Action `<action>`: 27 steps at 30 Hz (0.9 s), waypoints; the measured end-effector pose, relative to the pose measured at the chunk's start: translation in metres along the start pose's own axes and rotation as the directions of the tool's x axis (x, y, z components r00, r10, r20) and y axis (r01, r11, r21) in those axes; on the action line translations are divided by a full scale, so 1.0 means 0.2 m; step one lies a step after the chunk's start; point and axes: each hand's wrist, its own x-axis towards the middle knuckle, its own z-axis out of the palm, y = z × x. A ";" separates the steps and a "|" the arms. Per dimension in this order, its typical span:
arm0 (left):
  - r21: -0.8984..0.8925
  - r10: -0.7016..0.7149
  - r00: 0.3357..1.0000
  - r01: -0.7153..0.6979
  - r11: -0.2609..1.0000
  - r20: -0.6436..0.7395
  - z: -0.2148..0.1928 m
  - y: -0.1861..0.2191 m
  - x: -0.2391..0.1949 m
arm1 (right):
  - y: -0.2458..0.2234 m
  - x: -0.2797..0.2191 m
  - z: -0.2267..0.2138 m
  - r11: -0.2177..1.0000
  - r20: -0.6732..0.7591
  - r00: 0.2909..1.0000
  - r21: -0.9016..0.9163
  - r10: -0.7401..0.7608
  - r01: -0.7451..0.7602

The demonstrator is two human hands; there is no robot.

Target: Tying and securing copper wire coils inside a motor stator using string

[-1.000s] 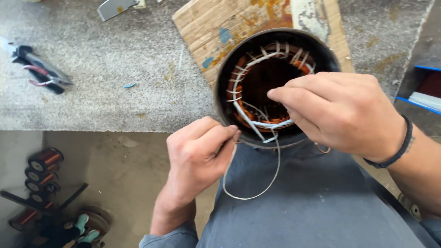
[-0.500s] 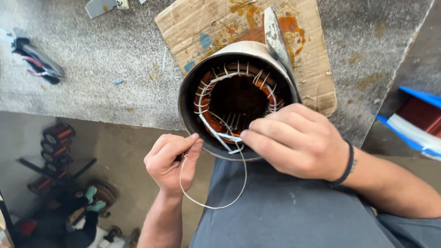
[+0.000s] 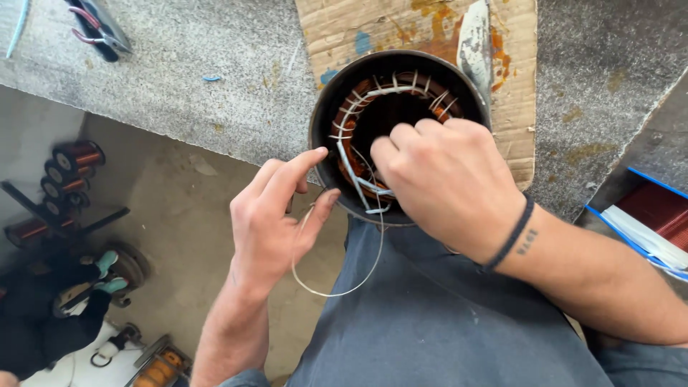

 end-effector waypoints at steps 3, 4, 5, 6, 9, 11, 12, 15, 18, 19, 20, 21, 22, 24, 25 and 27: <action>0.073 0.267 0.956 -0.260 0.963 -0.120 -0.03 -0.01 -0.02 | -0.04 0.03 0.03 0.998 -0.013 0.998 -0.013 0.055 -0.055; 0.162 0.439 0.883 -0.414 0.896 -0.165 -0.04 -0.02 -0.01 | -0.06 0.04 0.04 0.998 -0.052 0.996 0.007 0.070 -0.070; 0.157 0.444 0.880 -0.421 0.893 -0.171 -0.05 -0.04 -0.01 | -0.05 0.03 0.04 0.997 -0.052 0.996 -0.002 0.074 -0.074; 0.175 0.475 0.862 -0.448 0.877 -0.175 -0.05 -0.07 0.00 | -0.05 0.03 0.04 0.996 -0.034 0.995 0.013 0.091 -0.090; 0.149 0.487 0.853 -0.465 0.873 -0.189 -0.06 -0.11 0.01 | -0.05 0.02 0.03 0.993 -0.039 0.993 0.037 0.112 -0.111; 0.103 0.478 0.856 -0.466 0.879 -0.197 -0.06 -0.13 0.02 | -0.06 0.03 0.03 0.992 -0.068 0.990 0.039 0.125 -0.123; 0.090 0.448 0.876 -0.439 0.894 -0.176 -0.06 -0.13 0.03 | -0.07 0.04 0.04 0.989 -0.100 0.984 0.009 0.145 -0.145; 0.001 0.406 0.907 -0.409 0.913 -0.112 -0.09 -0.14 0.07 | -0.08 0.07 0.06 0.988 -0.047 0.987 0.040 0.151 -0.150; -0.073 0.389 0.920 -0.391 0.918 -0.036 -0.11 -0.16 0.11 | -0.06 0.10 0.07 0.983 0.074 0.987 0.106 0.141 -0.149; -0.076 0.386 0.923 -0.385 0.920 0.000 -0.12 -0.17 0.12 | -0.06 0.10 0.08 0.980 0.113 0.981 0.110 0.156 -0.168; -0.082 0.391 0.921 -0.389 0.917 0.001 -0.12 -0.17 0.13 | -0.06 0.10 0.09 0.979 0.115 0.980 0.105 0.162 -0.175; -0.111 0.396 0.918 -0.392 0.913 0.017 -0.13 -0.18 0.14 | -0.06 0.11 0.10 0.987 0.115 0.983 0.060 0.144 -0.151; -0.140 0.401 0.915 -0.393 0.909 0.032 -0.13 -0.18 0.15 | -0.06 0.11 0.11 0.992 0.115 0.986 0.015 0.124 -0.127; -0.138 0.408 0.912 -0.401 0.906 0.028 -0.13 -0.19 0.16 | -0.09 0.10 0.09 0.993 0.060 0.993 -0.066 0.100 -0.096; -0.129 0.414 0.910 -0.408 0.904 0.026 -0.13 -0.19 0.16 | -0.11 0.10 0.09 0.987 0.003 0.998 -0.146 0.068 -0.067; -0.149 0.418 0.908 -0.412 0.899 0.009 -0.15 -0.19 0.18 | -0.09 0.06 0.01 0.964 0.007 0.992 -0.236 0.129 -0.124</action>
